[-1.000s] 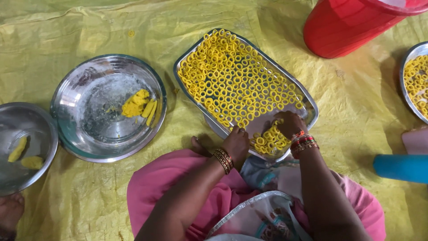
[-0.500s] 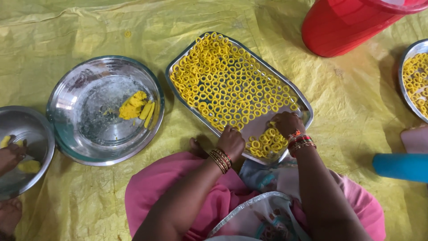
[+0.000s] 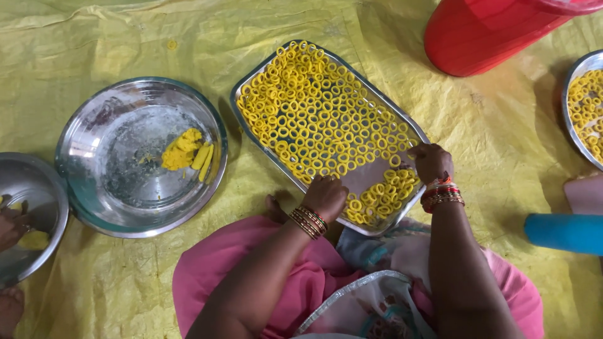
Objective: The person arranges yellow dough rings on a metal tray, then cleans a round board with a spoon and their hands, and finally picks up a piece of dough.
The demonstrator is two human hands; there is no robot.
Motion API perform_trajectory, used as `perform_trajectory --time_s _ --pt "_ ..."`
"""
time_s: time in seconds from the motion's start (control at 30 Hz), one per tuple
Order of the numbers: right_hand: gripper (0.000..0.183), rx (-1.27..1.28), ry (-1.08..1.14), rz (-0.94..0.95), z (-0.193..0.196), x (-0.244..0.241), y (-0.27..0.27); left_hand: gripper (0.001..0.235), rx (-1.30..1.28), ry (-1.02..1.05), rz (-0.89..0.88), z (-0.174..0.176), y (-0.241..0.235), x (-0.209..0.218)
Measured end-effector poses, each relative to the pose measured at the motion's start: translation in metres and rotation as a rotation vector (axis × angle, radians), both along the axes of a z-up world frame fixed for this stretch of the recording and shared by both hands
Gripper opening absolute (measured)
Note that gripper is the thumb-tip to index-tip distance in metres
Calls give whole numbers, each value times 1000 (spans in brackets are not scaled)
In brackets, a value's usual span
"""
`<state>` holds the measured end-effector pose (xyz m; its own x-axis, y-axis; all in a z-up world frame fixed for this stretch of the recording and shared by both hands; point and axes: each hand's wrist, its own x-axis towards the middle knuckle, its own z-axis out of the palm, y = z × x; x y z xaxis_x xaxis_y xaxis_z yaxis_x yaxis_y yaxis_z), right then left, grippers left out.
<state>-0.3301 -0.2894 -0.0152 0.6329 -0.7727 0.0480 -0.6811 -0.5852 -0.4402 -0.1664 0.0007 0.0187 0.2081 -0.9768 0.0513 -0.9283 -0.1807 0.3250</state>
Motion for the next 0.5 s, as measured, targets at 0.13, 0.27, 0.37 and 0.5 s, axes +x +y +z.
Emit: perform_trajectory --time_s 0.13,0.27,0.37,0.5 --pt "35 105 160 -39 7 6 14 10 -79 53 16 -1 -2 4" --pt "35 141 212 -89 8 10 25 10 -73 72 23 -2 -2 8" --pt "41 135 183 -115 7 7 18 10 -76 84 22 -2 -1 11" --pt "41 65 141 -3 -7 4 9 10 -108 95 37 -4 -2 11"
